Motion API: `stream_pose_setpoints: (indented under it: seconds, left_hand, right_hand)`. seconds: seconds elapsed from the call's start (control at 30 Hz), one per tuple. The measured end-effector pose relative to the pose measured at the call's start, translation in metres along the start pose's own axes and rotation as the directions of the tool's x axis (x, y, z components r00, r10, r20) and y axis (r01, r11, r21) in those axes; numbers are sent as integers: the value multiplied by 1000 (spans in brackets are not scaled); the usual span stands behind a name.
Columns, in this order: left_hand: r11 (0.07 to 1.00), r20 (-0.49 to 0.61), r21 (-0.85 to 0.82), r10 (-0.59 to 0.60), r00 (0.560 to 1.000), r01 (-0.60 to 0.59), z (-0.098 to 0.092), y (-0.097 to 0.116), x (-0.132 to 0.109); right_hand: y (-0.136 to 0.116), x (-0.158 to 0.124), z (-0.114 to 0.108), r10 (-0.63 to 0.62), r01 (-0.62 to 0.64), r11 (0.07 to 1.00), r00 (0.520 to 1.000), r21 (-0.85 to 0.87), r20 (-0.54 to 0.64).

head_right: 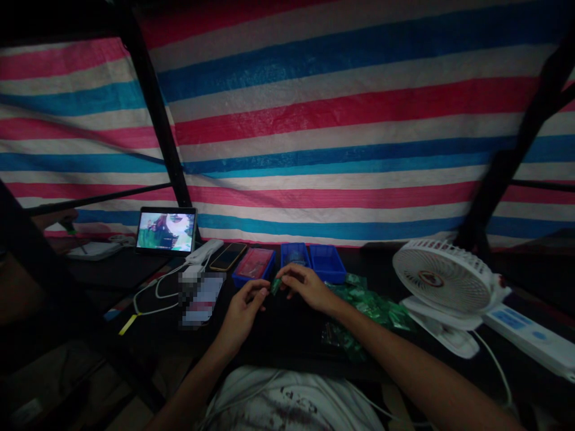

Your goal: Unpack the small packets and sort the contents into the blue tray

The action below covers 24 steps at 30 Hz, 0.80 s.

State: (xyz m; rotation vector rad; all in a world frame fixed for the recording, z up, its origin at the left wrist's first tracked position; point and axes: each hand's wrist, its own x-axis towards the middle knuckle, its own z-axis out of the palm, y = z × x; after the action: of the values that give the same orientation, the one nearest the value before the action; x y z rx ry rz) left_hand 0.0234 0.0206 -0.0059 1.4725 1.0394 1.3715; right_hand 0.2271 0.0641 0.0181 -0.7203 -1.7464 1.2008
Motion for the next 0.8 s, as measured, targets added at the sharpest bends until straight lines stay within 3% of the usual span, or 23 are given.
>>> stream_pose_setpoints:
  seconds: [0.5,0.67,0.8]
  left_hand:
    - [995,8,-86,-43,999,44,2,-16,3]
    - [997,27,-68,-30,999,31,2,-8,2]
    - [999,55,-30,-21,998,22,2,0,0]
  right_hand:
    - [5,1,-3,-32,32,999,999,3,-33]
    - [3,-1,1,27,-30,997,999,72,43]
    - [3,-3,2,65,-66,998,996,4,54]
